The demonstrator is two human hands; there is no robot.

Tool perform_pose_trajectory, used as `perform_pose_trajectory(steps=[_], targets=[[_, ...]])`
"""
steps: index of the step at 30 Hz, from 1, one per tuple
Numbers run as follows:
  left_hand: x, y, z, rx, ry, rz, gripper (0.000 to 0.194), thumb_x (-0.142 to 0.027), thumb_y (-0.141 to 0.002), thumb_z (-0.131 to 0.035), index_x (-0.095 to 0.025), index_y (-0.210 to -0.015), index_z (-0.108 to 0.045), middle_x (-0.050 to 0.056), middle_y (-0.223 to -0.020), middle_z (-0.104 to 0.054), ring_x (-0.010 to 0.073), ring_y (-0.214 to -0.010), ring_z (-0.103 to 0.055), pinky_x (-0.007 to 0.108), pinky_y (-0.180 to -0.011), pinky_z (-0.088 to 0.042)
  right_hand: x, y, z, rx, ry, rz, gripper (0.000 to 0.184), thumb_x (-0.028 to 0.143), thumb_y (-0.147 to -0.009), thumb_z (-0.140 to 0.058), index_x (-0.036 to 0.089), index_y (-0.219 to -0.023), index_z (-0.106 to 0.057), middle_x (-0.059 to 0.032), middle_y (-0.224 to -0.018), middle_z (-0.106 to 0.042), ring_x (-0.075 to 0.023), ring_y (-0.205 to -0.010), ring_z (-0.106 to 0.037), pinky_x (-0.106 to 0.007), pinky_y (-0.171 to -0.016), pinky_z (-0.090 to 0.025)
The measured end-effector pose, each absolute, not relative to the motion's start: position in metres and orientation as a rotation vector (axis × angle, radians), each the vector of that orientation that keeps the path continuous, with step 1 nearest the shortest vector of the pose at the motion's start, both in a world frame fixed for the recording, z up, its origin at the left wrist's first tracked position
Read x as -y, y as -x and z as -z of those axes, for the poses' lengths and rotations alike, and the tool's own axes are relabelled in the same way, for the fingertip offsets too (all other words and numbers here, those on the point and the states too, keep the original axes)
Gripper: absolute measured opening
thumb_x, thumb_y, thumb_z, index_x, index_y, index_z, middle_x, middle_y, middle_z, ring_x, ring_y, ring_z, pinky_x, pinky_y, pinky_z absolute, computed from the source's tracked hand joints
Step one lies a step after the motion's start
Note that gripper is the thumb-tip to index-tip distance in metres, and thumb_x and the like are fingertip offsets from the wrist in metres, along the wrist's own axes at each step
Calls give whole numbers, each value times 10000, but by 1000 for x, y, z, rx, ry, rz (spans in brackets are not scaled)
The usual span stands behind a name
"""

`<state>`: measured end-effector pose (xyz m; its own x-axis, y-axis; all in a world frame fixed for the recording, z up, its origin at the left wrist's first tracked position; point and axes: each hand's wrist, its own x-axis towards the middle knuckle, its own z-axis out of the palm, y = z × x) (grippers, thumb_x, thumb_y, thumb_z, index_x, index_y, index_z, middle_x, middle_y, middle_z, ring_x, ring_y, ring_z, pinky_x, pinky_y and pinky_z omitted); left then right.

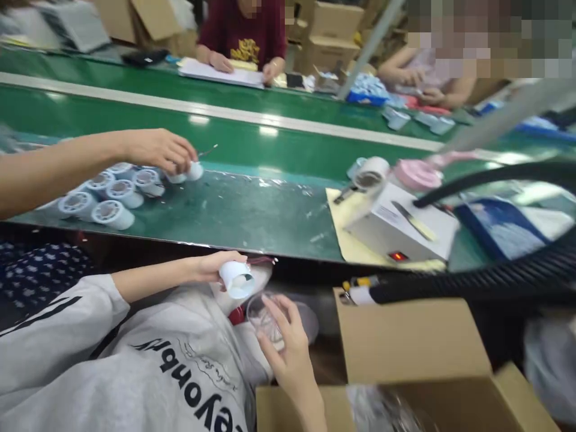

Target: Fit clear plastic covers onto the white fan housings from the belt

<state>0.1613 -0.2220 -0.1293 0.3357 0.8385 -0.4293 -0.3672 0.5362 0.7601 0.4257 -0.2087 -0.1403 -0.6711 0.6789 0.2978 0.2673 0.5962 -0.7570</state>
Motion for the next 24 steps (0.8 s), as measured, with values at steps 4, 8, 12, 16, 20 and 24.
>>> perform_pose_trajectory(steps=[4, 8, 12, 16, 20, 24], targets=[[210, -181, 125, -941, -847, -676, 387, -550, -785, -658, -164, -763, -651, -7, -590, -563, 116, -455, -446, 220, -382, -338, 209, -418, 124, 2397, 868, -319, 430, 282, -977, -592, 282, -1402, -659, -163, -1313, -558, -332, -1158, -611, -477, -915, -610], [209, -188, 110, -1002, -1162, -637, 161, -335, -745, -768, -181, -787, -747, 29, -805, -647, 153, -713, -575, 234, -603, -452, 201, -414, 125, 2471, 1052, -272, 396, 177, -928, -589, 280, -1288, -718, -159, -1431, -510, -364, -1173, -569, -507, -861, -618], [215, -190, 109, -1261, -1745, -754, 202, -356, -835, -733, -237, -994, -766, 48, -971, -665, 206, -899, -618, 303, -831, -501, 196, -417, 127, 2409, 1051, -705, 87, 207, -868, -720, 243, -941, -751, -127, -1332, -578, -331, -1184, -610, -464, -875, -622], [215, -187, 124, -1203, -1812, -894, 512, -487, -691, -895, -254, -1129, -766, 59, -998, -666, 224, -914, -642, 351, -868, -536, 198, -419, 120, 2139, 1023, -1036, 216, 365, -950, -671, 219, -796, -712, -107, -1163, -648, -260, -1055, -686, -414, -905, -595], [213, -182, 137, -1097, -1832, -888, 569, -451, -631, -940, -270, -1150, -792, 119, -1214, -651, 301, -1145, -643, 444, -1018, -529, 198, -418, 117, 1855, 1060, -1228, 305, 386, -929, -702, 207, -682, -685, -91, -1023, -704, -232, -928, -719, -362, -806, -592], [217, -183, 132, -996, -1709, -811, 660, -319, -677, -910, -291, -1306, -714, 117, -1380, -661, 330, -1282, -628, 466, -1088, -514, 195, -418, 119, 1559, 1050, -1399, 385, 454, -858, -790, 209, -594, -655, -82, -936, -757, -263, -939, -748, -392, -821, -615]])
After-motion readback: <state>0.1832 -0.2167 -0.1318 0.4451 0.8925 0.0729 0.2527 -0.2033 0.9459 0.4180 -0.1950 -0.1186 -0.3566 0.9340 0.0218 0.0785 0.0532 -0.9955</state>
